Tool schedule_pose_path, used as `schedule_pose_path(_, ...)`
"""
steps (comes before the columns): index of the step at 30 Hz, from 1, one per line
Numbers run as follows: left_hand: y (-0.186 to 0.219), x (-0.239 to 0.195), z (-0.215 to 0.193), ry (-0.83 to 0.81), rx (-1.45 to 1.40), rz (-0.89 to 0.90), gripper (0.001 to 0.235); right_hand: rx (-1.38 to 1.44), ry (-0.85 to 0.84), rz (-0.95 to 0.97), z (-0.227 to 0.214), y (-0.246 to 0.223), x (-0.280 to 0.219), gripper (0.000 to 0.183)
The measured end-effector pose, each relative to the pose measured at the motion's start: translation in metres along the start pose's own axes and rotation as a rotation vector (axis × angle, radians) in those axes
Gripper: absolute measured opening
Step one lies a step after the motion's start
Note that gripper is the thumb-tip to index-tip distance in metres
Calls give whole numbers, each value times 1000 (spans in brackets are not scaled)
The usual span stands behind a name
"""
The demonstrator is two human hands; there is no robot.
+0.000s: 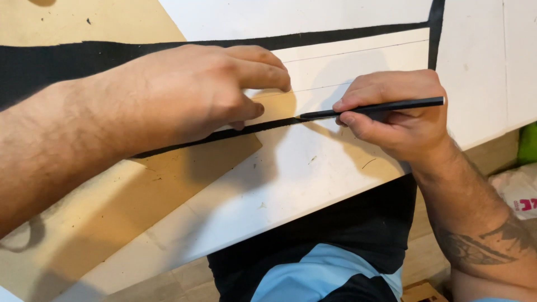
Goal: Tracing a rectangular template onto a leather strip using a pen and then measuring the strip with a tape measure.
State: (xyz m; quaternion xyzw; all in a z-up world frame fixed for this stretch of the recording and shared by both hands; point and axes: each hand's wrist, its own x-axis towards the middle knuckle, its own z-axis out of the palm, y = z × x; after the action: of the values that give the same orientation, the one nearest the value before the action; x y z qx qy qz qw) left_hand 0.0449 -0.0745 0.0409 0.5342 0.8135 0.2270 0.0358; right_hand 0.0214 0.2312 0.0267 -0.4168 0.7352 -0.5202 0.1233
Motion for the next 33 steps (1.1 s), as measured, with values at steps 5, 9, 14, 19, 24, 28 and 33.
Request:
schedule_pose_path(5,-2,-8,3,15,-90,61,15,20,-13,17,2,-6,3,10)
schedule_pose_path(9,-6,-6,5,27,-35,107,17,-56,-40,-17,2,-15,6,12)
schedule_pose_path(14,-7,-6,5,46,-34,121,16,-135,-98,-153,17,-29,29,7)
schedule_pose_path(19,-11,-9,10,54,-65,117,16,-173,-154,-191,14,-34,33,4)
schedule_pose_path(24,-14,-13,17,7,56,110,13,-193,-135,-194,21,-31,35,6)
schedule_pose_path(28,-17,-13,22,39,27,144,14,-152,-152,-218,32,-35,40,5)
schedule_pose_path(33,-13,-16,22,18,-112,-25,8,-190,-98,-96,24,-36,31,5)
